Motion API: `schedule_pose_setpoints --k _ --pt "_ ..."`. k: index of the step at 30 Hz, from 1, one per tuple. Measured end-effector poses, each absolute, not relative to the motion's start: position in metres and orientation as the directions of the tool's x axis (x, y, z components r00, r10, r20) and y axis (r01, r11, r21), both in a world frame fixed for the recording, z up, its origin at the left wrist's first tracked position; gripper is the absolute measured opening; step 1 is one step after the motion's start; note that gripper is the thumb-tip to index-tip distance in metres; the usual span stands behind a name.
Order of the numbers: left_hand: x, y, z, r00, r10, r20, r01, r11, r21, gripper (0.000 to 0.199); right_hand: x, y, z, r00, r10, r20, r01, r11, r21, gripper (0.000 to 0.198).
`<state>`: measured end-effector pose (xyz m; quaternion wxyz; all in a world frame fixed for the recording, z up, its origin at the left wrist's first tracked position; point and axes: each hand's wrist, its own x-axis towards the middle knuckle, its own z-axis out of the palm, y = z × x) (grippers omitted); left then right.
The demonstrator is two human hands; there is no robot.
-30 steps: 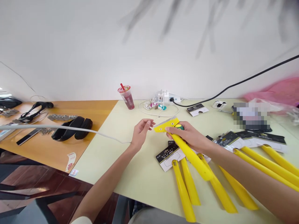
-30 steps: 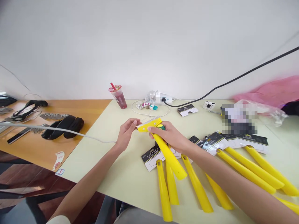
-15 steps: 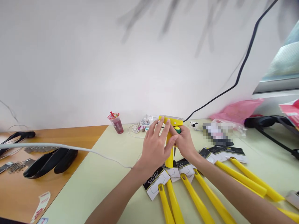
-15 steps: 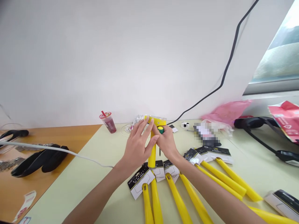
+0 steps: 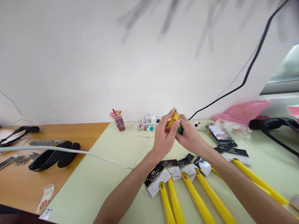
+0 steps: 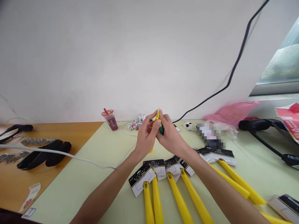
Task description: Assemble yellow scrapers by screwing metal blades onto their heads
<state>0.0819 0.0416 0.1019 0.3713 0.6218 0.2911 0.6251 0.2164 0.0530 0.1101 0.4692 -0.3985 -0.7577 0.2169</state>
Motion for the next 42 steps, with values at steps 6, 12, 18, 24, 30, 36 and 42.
schedule_pose_setpoints --k 6,12,18,24,30,36,42 --pt "0.077 0.054 0.087 -0.095 0.913 0.396 -0.305 -0.405 0.862 0.041 0.205 0.059 0.091 -0.225 0.835 0.502 0.466 0.545 -0.697 0.062" --pt "0.073 0.075 0.072 -0.129 0.96 0.249 -0.464 -0.28 0.841 0.033 0.203 0.066 0.081 -0.242 0.862 0.446 0.478 0.506 -0.718 0.072" --pt "0.06 0.089 0.077 -0.013 0.993 0.121 -0.724 -0.093 0.683 0.036 0.207 0.063 0.08 -0.292 0.796 0.53 0.426 0.604 -0.674 0.073" --pt "0.029 0.096 0.099 -0.019 0.967 0.253 -0.695 -0.195 0.692 0.043 0.217 0.059 0.098 -0.301 0.802 0.516 0.362 0.596 -0.717 0.053" --pt "-0.006 0.096 0.122 -0.023 0.907 0.422 -0.573 -0.358 0.738 0.045 0.221 0.047 0.117 -0.46 0.824 0.33 0.491 0.546 -0.679 0.037" --pt "-0.031 0.085 0.141 0.037 0.866 0.499 -0.523 -0.409 0.748 0.049 0.206 0.044 0.122 -0.366 0.815 0.45 0.622 0.574 -0.533 0.042" --pt "-0.044 0.078 0.149 0.026 0.859 0.511 -0.513 -0.428 0.744 0.049 0.179 0.065 0.133 -0.5 0.814 0.295 0.523 0.555 -0.646 0.042"
